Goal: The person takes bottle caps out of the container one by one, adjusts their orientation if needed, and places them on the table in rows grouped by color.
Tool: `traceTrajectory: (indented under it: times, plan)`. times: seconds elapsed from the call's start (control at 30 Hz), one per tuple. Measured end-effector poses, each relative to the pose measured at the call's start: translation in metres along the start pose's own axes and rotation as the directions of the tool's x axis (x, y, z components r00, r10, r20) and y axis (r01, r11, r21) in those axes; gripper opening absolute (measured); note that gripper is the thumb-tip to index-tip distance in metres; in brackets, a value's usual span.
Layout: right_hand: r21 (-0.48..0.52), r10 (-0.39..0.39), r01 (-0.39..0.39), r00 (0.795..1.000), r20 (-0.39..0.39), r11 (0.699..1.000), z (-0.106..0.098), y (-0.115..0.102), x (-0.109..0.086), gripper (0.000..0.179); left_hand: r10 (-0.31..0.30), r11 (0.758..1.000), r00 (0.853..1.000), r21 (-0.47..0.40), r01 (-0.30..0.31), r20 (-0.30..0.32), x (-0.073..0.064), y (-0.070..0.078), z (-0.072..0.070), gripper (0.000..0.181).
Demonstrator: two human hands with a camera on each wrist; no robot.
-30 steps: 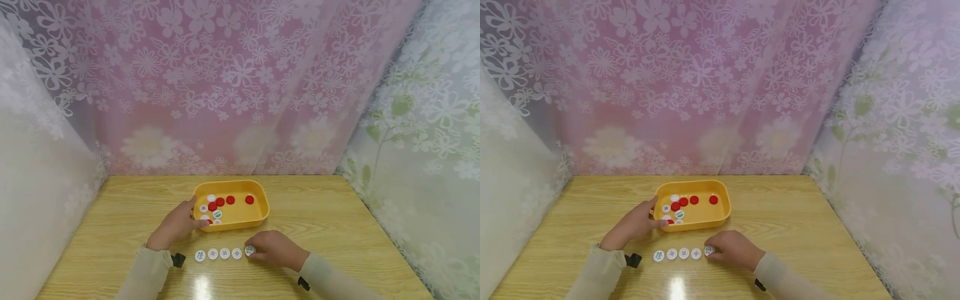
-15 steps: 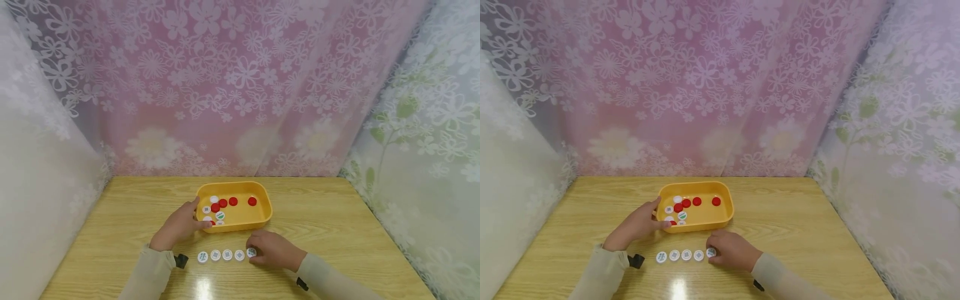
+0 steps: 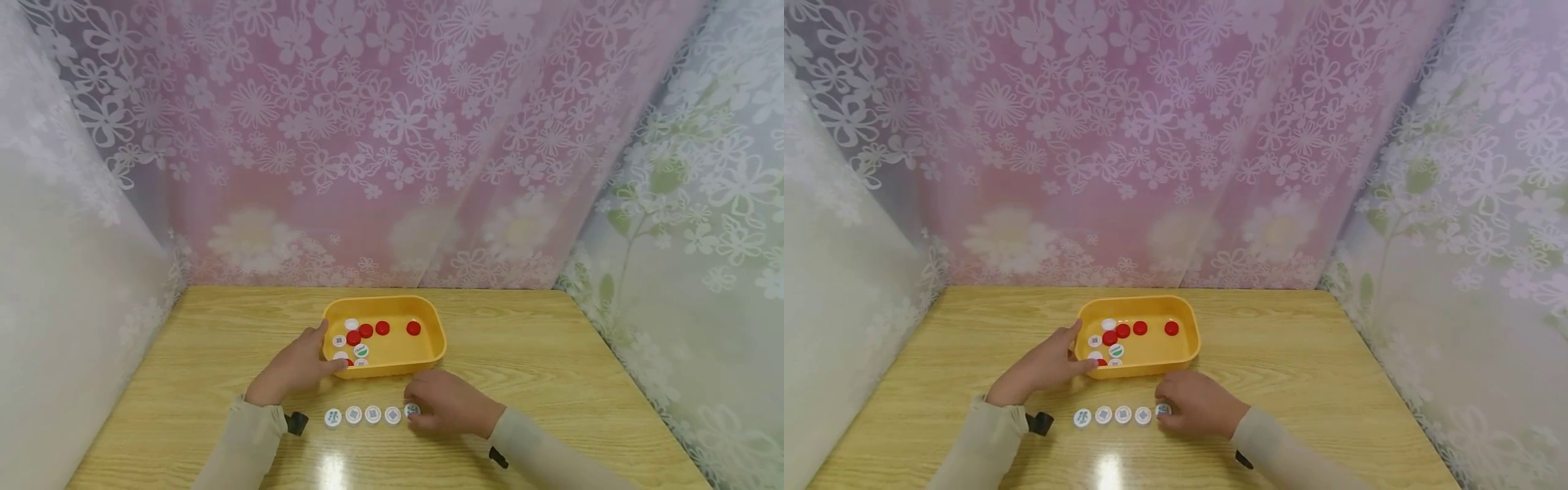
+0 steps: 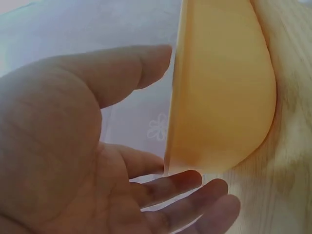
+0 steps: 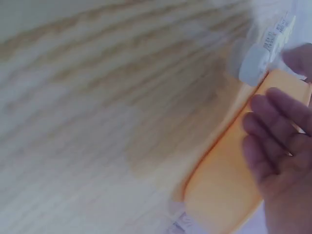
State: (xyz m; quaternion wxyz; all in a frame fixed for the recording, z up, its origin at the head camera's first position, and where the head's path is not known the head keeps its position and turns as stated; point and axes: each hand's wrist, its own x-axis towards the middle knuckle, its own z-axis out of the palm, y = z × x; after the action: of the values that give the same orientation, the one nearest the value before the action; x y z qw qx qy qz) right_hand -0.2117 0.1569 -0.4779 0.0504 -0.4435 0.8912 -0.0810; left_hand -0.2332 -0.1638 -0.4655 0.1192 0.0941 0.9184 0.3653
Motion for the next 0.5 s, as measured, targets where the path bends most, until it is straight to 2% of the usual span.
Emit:
traceTrajectory:
  times: [0.07,0.17,0.23,0.33,0.4,0.43,0.5]
  plan:
    - [-0.037,-0.085,0.082,0.992,-0.095,0.996,-0.004,-0.001,0.001,0.015,0.001,1.0,1.0,-0.012,-0.001,0.003,0.0,-0.002,-0.001,0.103]
    - [-0.093,-0.192,0.175,0.952,-0.24,0.98,-0.015,-0.002,0.007,0.017,-0.008,1.0,1.0,-0.031,0.007,-0.006,0.0,-0.006,-0.004,0.102]
    - [-0.136,-0.226,0.191,0.92,-0.321,0.972,-0.026,-0.002,0.013,0.021,-0.017,0.999,1.0,-0.049,0.016,-0.018,0.0,-0.007,-0.005,0.101]
    - [-0.174,-0.219,0.159,0.883,-0.416,0.972,-0.045,-0.001,0.025,0.025,-0.024,0.996,0.999,-0.09,0.022,-0.024,0.001,-0.007,-0.006,0.1]
    - [-0.18,-0.19,0.119,0.87,-0.456,0.977,-0.057,0.0,0.034,0.026,-0.021,0.995,1.0,-0.098,0.019,-0.02,0.0,-0.006,-0.006,0.1]
    - [-0.173,-0.167,0.096,0.871,-0.463,0.98,-0.062,0.0,0.04,0.027,-0.02,0.995,1.0,-0.095,0.019,-0.018,0.001,-0.006,-0.006,0.099]
    - [-0.17,-0.127,0.057,0.892,-0.434,0.984,-0.072,0.001,0.053,0.031,-0.025,0.997,1.0,-0.076,0.024,-0.013,0.0,-0.005,-0.006,0.099]
